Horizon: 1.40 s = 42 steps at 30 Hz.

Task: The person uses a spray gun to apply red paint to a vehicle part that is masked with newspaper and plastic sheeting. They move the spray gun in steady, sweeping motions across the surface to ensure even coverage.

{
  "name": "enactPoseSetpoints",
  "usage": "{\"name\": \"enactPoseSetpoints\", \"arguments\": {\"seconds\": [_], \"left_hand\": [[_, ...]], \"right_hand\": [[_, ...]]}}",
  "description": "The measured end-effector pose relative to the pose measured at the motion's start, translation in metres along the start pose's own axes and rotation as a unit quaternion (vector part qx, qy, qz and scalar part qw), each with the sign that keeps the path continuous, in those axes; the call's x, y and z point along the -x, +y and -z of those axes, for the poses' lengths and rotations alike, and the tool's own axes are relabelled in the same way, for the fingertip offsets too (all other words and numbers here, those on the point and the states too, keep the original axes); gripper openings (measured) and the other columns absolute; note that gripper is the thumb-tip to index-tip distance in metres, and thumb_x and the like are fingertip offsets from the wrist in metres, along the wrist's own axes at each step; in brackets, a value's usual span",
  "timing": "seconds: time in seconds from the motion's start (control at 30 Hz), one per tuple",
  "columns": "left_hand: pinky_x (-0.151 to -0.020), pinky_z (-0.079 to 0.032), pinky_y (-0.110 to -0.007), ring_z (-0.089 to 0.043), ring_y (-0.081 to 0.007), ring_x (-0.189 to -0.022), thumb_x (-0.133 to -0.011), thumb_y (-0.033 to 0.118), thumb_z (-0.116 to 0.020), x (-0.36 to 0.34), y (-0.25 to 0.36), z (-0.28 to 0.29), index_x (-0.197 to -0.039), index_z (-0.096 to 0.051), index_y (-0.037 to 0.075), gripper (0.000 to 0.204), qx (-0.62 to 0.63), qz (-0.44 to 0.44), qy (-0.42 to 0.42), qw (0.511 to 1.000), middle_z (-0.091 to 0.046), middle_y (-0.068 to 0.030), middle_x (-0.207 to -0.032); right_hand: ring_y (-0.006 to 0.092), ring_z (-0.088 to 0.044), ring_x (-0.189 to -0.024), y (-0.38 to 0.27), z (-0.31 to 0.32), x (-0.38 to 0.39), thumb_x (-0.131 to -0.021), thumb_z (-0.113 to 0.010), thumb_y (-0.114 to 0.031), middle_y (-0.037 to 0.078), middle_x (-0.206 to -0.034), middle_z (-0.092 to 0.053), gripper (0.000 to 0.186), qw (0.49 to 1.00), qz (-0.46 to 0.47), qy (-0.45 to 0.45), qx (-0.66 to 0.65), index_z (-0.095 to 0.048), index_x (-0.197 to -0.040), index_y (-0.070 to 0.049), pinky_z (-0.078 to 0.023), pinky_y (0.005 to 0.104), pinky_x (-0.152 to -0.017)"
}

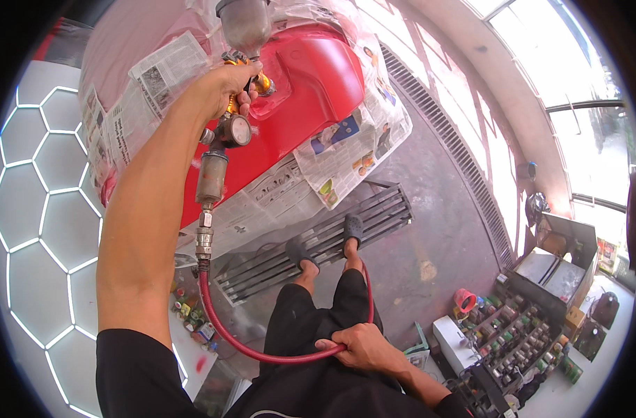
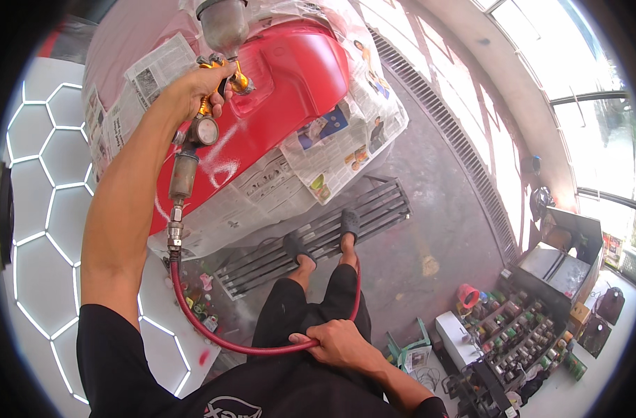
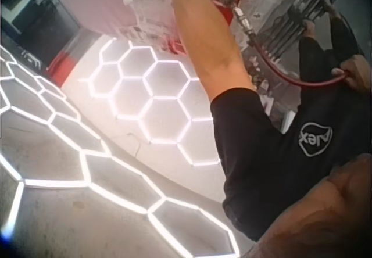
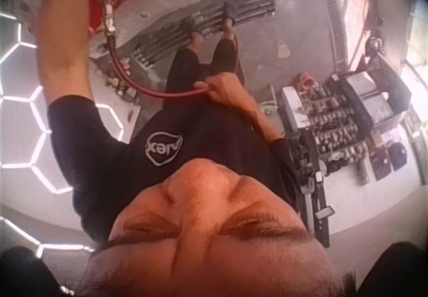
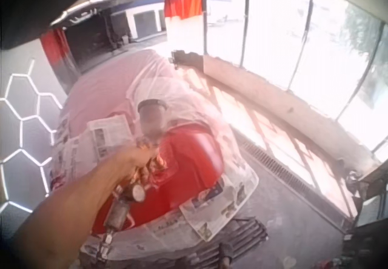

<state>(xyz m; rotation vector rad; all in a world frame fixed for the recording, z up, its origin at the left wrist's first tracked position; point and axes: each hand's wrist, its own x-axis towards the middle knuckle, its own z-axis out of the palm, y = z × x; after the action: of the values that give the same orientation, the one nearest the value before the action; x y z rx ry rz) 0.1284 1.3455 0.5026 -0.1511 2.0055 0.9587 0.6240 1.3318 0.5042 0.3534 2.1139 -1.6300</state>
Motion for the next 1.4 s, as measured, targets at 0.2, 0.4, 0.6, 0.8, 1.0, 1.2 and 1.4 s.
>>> {"name": "enactPoseSetpoints", "arguments": {"seconds": [0.2, 0.4, 0.6, 0.8, 1.0, 1.2, 1.4], "left_hand": [[-0.045, -0.046, -0.025, -0.043, -0.0048, -0.048, -0.108, 0.051, -0.054, 0.022, -0.012, 0.007, -0.098, -0.057, 0.008, 0.044, -0.057, 0.035, 0.068, 0.995, -0.054, -0.0007, -0.073], [-0.045, -0.047, -0.025, -0.042, -0.0048, -0.050, -0.109, 0.047, -0.054, 0.020, -0.005, -0.003, -0.098, -0.058, 0.008, 0.041, -0.025, 0.011, 0.059, 0.998, -0.054, -0.0007, -0.075], [-0.044, -0.047, -0.025, -0.043, -0.0047, -0.050, -0.109, 0.040, -0.058, 0.007, 0.014, -0.027, -0.100, -0.058, 0.009, 0.032, 0.052, 0.009, 0.017, 0.998, -0.055, 0.0001, -0.075], [-0.044, -0.048, -0.026, -0.044, -0.0063, -0.048, -0.108, 0.041, -0.058, 0.010, 0.018, -0.039, -0.100, -0.058, 0.008, 0.034, 0.007, 0.025, 0.038, 0.999, -0.056, -0.0016, -0.074], [-0.040, -0.044, -0.030, -0.044, -0.0107, -0.045, -0.107, 0.042, -0.059, 0.007, 0.000, -0.036, -0.094, -0.058, 0.005, 0.040, -0.064, 0.055, 0.110, 0.990, -0.054, -0.0025, -0.071], [-0.040, -0.041, -0.032, -0.045, -0.0125, -0.046, -0.106, 0.038, -0.060, 0.034, -0.014, -0.050, -0.086, -0.056, 0.004, 0.040, -0.135, -0.004, 0.204, 0.970, -0.050, -0.0003, -0.064], [-0.045, -0.047, -0.034, -0.052, -0.0153, -0.049, -0.105, 0.035, -0.060, 0.074, -0.045, -0.086, -0.087, -0.058, 0.002, 0.038, -0.053, -0.065, 0.190, 0.978, -0.054, -0.0022, -0.064]], "right_hand": [[0.0434, -0.056, -0.057, 0.006, 0.018, 0.005, -0.099, -0.071, -0.045, 0.019, -0.058, -0.057, 0.056, 0.999, 0.018, -0.017, 0.021, -0.062, -0.064, -0.003, -0.045, 0.0472, -0.054], [0.0439, -0.057, -0.058, 0.015, 0.046, 0.015, -0.099, -0.071, -0.046, 0.020, -0.060, -0.057, 0.056, 0.999, 0.006, -0.030, 0.034, -0.063, -0.065, -0.003, -0.045, 0.0471, -0.055], [0.0452, -0.057, -0.061, 0.028, 0.073, 0.027, -0.099, -0.071, -0.046, 0.020, -0.061, -0.058, 0.055, 0.999, -0.006, -0.026, 0.022, -0.064, -0.067, -0.002, -0.045, 0.0472, -0.056], [0.0448, -0.058, -0.062, 0.037, 0.098, 0.028, -0.099, -0.071, -0.045, 0.020, -0.062, -0.059, 0.054, 0.999, 0.007, -0.036, 0.016, -0.064, -0.067, -0.003, -0.046, 0.0476, -0.057], [0.0430, -0.063, -0.062, 0.041, 0.114, 0.024, -0.100, -0.068, -0.048, 0.019, -0.060, -0.061, 0.056, 0.996, 0.027, -0.076, 0.027, -0.066, -0.067, -0.003, -0.048, 0.0489, -0.057], [0.0441, -0.064, -0.062, 0.051, 0.124, 0.023, -0.100, -0.069, -0.046, 0.018, -0.060, -0.062, 0.053, 0.992, 0.054, -0.089, 0.070, -0.067, -0.069, -0.003, -0.051, 0.0501, -0.059], [0.0362, -0.071, -0.093, 0.070, 0.138, 0.003, -0.085, -0.083, -0.053, 0.016, -0.101, -0.072, 0.054, 0.971, 0.003, -0.224, 0.082, -0.070, -0.105, -0.005, -0.055, 0.0472, -0.078]]}}
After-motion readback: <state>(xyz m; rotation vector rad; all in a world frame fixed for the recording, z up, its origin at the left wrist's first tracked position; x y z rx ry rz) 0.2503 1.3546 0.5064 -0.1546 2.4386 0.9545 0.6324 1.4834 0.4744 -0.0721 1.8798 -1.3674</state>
